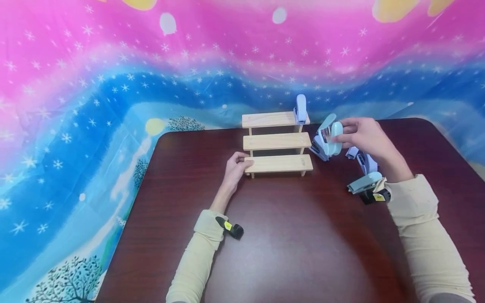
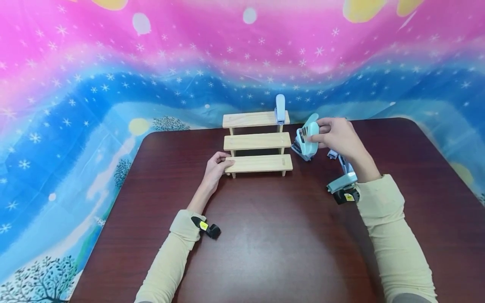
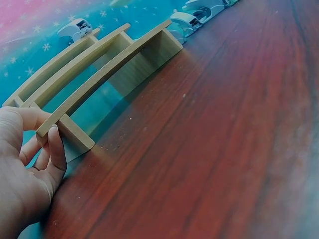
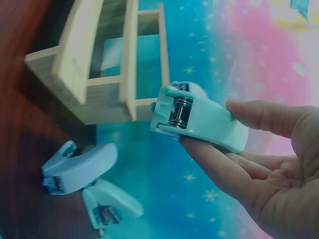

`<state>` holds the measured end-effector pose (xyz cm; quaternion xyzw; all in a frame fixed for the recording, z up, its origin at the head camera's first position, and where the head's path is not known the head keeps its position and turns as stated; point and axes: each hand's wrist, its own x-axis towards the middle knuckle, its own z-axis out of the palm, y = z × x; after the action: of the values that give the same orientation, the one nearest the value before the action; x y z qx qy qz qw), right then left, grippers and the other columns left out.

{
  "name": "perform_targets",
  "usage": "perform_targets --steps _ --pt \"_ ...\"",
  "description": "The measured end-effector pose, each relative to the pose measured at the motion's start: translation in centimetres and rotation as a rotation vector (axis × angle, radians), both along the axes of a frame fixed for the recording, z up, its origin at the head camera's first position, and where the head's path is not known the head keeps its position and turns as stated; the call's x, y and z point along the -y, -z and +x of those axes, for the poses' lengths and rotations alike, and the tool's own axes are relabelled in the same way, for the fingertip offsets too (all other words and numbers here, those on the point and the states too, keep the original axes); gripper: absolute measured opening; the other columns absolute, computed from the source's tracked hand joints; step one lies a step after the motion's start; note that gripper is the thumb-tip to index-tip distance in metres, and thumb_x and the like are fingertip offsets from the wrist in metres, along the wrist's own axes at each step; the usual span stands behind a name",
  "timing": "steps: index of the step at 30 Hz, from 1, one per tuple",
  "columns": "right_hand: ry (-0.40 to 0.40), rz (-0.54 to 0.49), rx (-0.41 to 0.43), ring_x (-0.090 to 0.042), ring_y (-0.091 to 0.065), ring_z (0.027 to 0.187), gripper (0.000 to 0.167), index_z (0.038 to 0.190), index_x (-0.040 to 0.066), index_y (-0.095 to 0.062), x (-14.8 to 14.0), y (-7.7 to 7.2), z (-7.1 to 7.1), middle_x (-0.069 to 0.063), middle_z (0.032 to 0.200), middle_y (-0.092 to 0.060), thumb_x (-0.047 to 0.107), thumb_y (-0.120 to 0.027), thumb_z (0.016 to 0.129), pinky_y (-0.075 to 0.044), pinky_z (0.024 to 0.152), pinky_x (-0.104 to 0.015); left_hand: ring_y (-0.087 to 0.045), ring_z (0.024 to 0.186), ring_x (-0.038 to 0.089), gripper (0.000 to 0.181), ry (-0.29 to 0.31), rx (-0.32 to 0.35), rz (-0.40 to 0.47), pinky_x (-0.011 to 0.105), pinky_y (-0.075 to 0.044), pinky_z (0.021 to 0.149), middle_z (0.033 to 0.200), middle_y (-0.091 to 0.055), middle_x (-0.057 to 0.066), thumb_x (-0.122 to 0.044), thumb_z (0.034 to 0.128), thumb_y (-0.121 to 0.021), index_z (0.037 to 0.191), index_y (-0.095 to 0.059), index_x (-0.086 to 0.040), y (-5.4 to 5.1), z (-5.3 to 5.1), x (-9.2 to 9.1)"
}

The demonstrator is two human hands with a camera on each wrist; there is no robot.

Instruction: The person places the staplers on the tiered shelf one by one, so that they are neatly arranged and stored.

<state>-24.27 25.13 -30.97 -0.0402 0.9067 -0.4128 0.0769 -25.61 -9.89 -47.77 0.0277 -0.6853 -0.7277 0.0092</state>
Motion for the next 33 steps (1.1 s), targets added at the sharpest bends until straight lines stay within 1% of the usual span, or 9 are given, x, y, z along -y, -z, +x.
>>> perform_targets --steps 6,9,12,15,17,25,28,31,33 --pt "0.006 -0.014 -0.032 -0.005 -0.072 0.075 0.074 0.153 -0.009 -0.039 0.7 -1.6 -0.7 -0.036 0.137 -0.057 0.022 -0.076 0.096 -0.056 0.071 -0.017 -0.054 0.074 0.013 0.025 -0.013 -0.02 -0.014 0.021 -0.046 0.059 0.09 -0.058 0.004 -0.002 0.0829 -0.071 0.107 -0.066 0.004 0.1 -0.1 0.0" --pt "0.011 -0.003 -0.041 -0.005 -0.072 0.075 0.077 0.154 -0.008 -0.037 1.0 -2.2 -1.1 -0.036 0.137 -0.057 0.023 -0.076 0.095 -0.057 0.072 -0.019 -0.054 0.073 0.013 0.024 -0.013 -0.022 -0.01 0.02 -0.047 0.058 0.09 -0.058 0.004 -0.001 0.0829 -0.07 0.106 -0.065 0.005 0.1 -0.1 0.0" --pt "0.015 0.019 -0.054 -0.009 -0.073 0.076 0.081 0.156 -0.007 -0.035 1.3 -2.9 -1.5 -0.035 0.137 -0.057 0.026 -0.077 0.095 -0.059 0.088 -0.035 -0.054 0.071 0.013 0.024 -0.015 -0.021 -0.009 0.02 -0.048 0.056 0.09 -0.057 0.004 -0.001 0.0832 -0.07 0.106 -0.065 0.004 0.1 -0.1 -0.1" --pt "0.02 0.037 -0.067 -0.011 -0.074 0.078 0.082 0.157 -0.005 -0.035 1.7 -3.6 -1.7 -0.034 0.137 -0.058 0.028 -0.077 0.095 -0.05 0.101 -0.057 -0.055 0.069 0.013 0.023 -0.012 -0.018 -0.003 0.021 -0.049 0.054 0.089 -0.057 0.004 -0.001 0.084 -0.069 0.106 -0.065 0.004 0.1 -0.1 -0.1" --pt "0.026 0.034 -0.078 -0.011 -0.074 0.078 0.081 0.157 -0.003 -0.036 2.0 -4.0 -1.8 -0.033 0.136 -0.058 0.028 -0.077 0.095 -0.045 0.103 -0.063 -0.055 0.068 0.013 0.023 -0.004 -0.015 0.006 0.021 -0.05 0.053 0.089 -0.057 0.004 0.0 0.0848 -0.069 0.107 -0.065 0.004 0.0 -0.1 -0.1" --pt "0.04 0.003 -0.069 -0.01 -0.074 0.078 0.084 0.159 0.002 -0.035 2.9 -4.8 -2.4 -0.032 0.141 -0.056 0.031 -0.078 0.094 -0.037 0.11 -0.066 -0.056 0.066 0.013 0.023 0.007 -0.012 0.008 0.022 -0.052 0.051 0.09 -0.055 0.005 0.0 0.0869 -0.068 0.109 -0.065 0.006 0.0 0.2 0.0" --pt "0.04 -0.001 -0.082 -0.011 -0.074 0.079 0.081 0.158 0.002 -0.037 3.5 -5.2 -2.6 -0.031 0.139 -0.058 0.03 -0.078 0.094 -0.041 0.109 -0.062 -0.056 0.066 0.013 0.023 0.013 -0.012 0.014 0.022 -0.052 0.051 0.09 -0.055 0.004 -0.001 0.0871 -0.069 0.109 -0.065 0.005 0.1 0.2 0.0" --pt "0.047 -0.005 -0.097 -0.008 -0.073 0.078 0.079 0.158 0.002 -0.039 4.3 -5.5 -2.9 -0.03 0.137 -0.06 0.029 -0.078 0.094 -0.047 0.105 -0.056 -0.057 0.067 0.013 0.024 0.014 -0.017 0.016 0.022 -0.053 0.051 0.092 -0.055 0.005 -0.001 0.0873 -0.069 0.11 -0.065 0.005 0.0 0.1 0.0" --pt "0.05 -0.005 -0.103 -0.007 -0.073 0.078 0.079 0.157 0.002 -0.039 4.7 -5.8 -3.2 -0.029 0.138 -0.06 0.029 -0.078 0.094 -0.048 0.105 -0.055 -0.057 0.067 0.013 0.023 0.013 -0.02 0.019 0.022 -0.052 0.051 0.092 -0.055 0.005 -0.001 0.0875 -0.069 0.11 -0.065 0.005 0.1 -0.1 -0.1"
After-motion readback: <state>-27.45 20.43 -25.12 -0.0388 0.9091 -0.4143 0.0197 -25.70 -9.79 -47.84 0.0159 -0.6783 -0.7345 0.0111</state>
